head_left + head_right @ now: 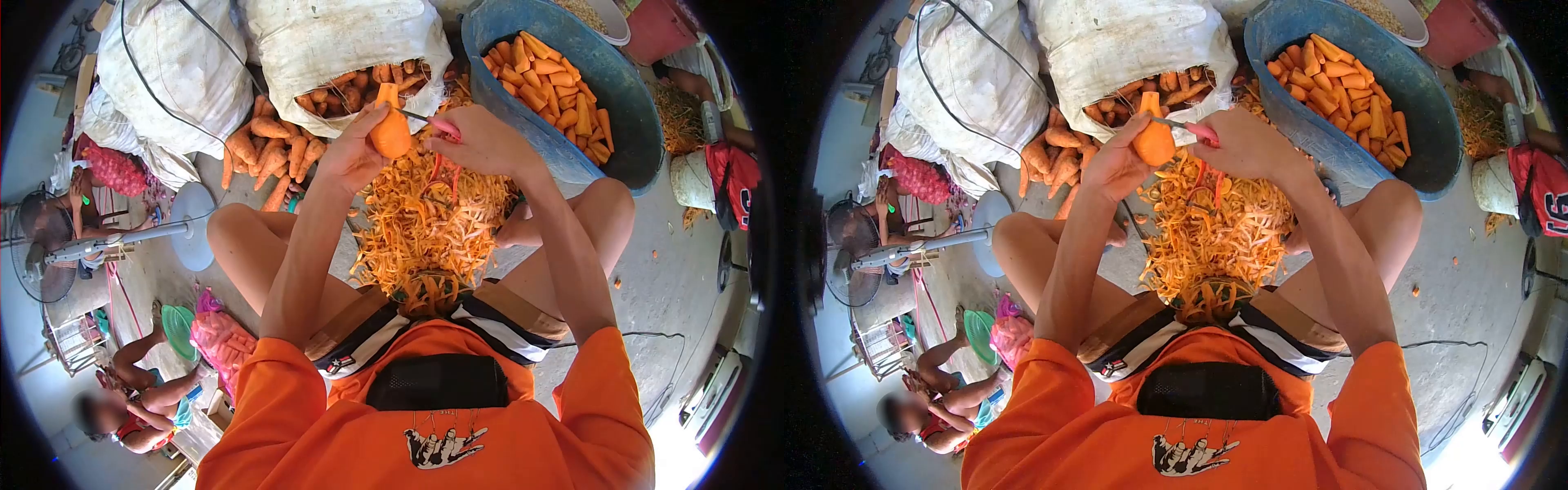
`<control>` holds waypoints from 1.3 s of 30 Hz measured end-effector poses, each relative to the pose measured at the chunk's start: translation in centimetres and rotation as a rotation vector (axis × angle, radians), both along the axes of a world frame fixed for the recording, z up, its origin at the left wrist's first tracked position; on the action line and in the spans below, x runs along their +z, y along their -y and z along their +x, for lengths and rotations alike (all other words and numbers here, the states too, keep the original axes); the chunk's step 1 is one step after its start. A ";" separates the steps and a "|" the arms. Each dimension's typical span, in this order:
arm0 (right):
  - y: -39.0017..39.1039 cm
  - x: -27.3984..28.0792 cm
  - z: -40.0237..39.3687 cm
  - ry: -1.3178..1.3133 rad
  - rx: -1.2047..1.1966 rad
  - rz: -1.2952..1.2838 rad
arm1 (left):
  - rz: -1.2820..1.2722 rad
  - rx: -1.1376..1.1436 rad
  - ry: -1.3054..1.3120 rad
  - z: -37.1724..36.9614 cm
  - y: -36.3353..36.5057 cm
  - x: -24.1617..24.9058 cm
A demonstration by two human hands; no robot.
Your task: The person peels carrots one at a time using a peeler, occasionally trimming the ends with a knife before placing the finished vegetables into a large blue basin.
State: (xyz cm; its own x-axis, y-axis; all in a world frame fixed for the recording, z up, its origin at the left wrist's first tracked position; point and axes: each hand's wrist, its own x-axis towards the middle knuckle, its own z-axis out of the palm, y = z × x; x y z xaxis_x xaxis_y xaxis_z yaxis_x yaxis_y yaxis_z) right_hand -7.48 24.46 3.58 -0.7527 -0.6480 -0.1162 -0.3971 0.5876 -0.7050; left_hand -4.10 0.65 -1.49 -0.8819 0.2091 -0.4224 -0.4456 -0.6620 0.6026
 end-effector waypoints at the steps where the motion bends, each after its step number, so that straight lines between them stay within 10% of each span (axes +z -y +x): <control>1: 0.0 -0.1 0.2 0.001 0.000 0.001 | 0.001 0.000 0.001 0.1 0.0 -0.2; 13: 1.1 -1.3 0.7 -0.126 -0.047 -0.093 | 0.273 0.200 0.050 0.7 0.7 1.0; 22: 1.1 -0.2 -0.4 -0.065 -0.200 -0.205 | -0.163 -0.302 -0.155 1.6 0.3 5.8; 25: 1.5 -0.5 0.0 -0.110 -0.110 -0.118 | -0.587 -0.266 -0.500 2.7 -1.0 3.2; 39: 2.1 -1.9 0.9 -0.442 -0.111 -0.024 | -0.508 0.069 -0.322 1.7 -2.4 1.7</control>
